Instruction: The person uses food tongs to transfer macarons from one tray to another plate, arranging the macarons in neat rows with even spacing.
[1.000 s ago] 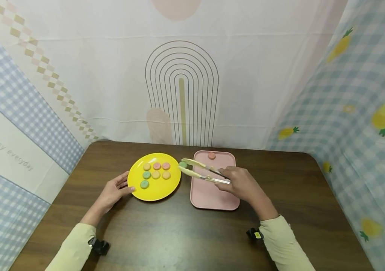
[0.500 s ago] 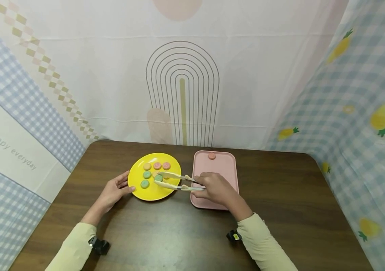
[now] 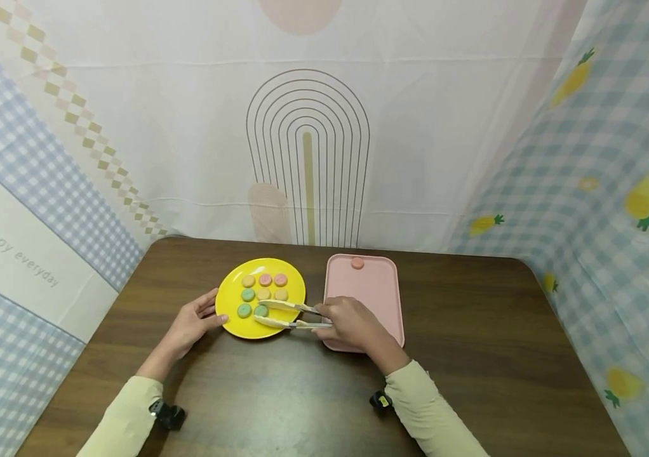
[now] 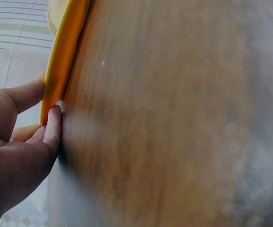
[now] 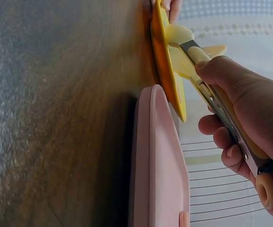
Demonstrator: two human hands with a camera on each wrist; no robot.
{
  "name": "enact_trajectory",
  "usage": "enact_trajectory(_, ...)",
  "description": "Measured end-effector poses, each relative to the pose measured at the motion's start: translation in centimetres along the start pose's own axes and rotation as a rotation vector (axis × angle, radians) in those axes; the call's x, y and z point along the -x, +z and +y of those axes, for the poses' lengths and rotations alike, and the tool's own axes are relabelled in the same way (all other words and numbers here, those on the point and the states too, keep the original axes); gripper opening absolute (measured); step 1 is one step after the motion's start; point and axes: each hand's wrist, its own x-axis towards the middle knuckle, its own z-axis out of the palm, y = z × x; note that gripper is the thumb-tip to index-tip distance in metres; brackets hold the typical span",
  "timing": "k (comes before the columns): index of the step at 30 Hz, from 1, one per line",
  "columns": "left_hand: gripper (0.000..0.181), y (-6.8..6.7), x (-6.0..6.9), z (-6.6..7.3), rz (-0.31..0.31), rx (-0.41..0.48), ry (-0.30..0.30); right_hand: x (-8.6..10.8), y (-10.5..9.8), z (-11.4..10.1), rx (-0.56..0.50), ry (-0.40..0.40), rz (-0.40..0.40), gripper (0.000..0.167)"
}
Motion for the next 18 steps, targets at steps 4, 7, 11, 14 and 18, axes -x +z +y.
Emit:
enact_trajectory(4,0.081,0.0,0.0,-0.1,0.003,0.005,0.002,-0.2,0.1,-0.1,-0.011,0.026,-0.006,0.033)
enact_trajectory(7,0.081,0.0,0.0,-0.2,-0.002,0.009,0.005,-0.2,0.1,-0.1,-0.02,0.045,-0.021,0.035)
enact_trajectory(11,0.082,0.0,0.1,-0.1,-0.007,0.02,0.006,0.2,-0.4,0.2,-0.033,0.055,-0.021,0.036)
enact_trajectory(14,0.081,0.1,0.1,0.0,-0.007,0.022,0.002,0.6,-1.3,0.6,-0.063,0.068,-0.008,0.035)
enact_trajectory(18,0.08,0.1,-0.1,-0.1,-0.007,0.016,-0.011,1.3,-2.8,1.8,-0.113,0.101,0.021,0.033)
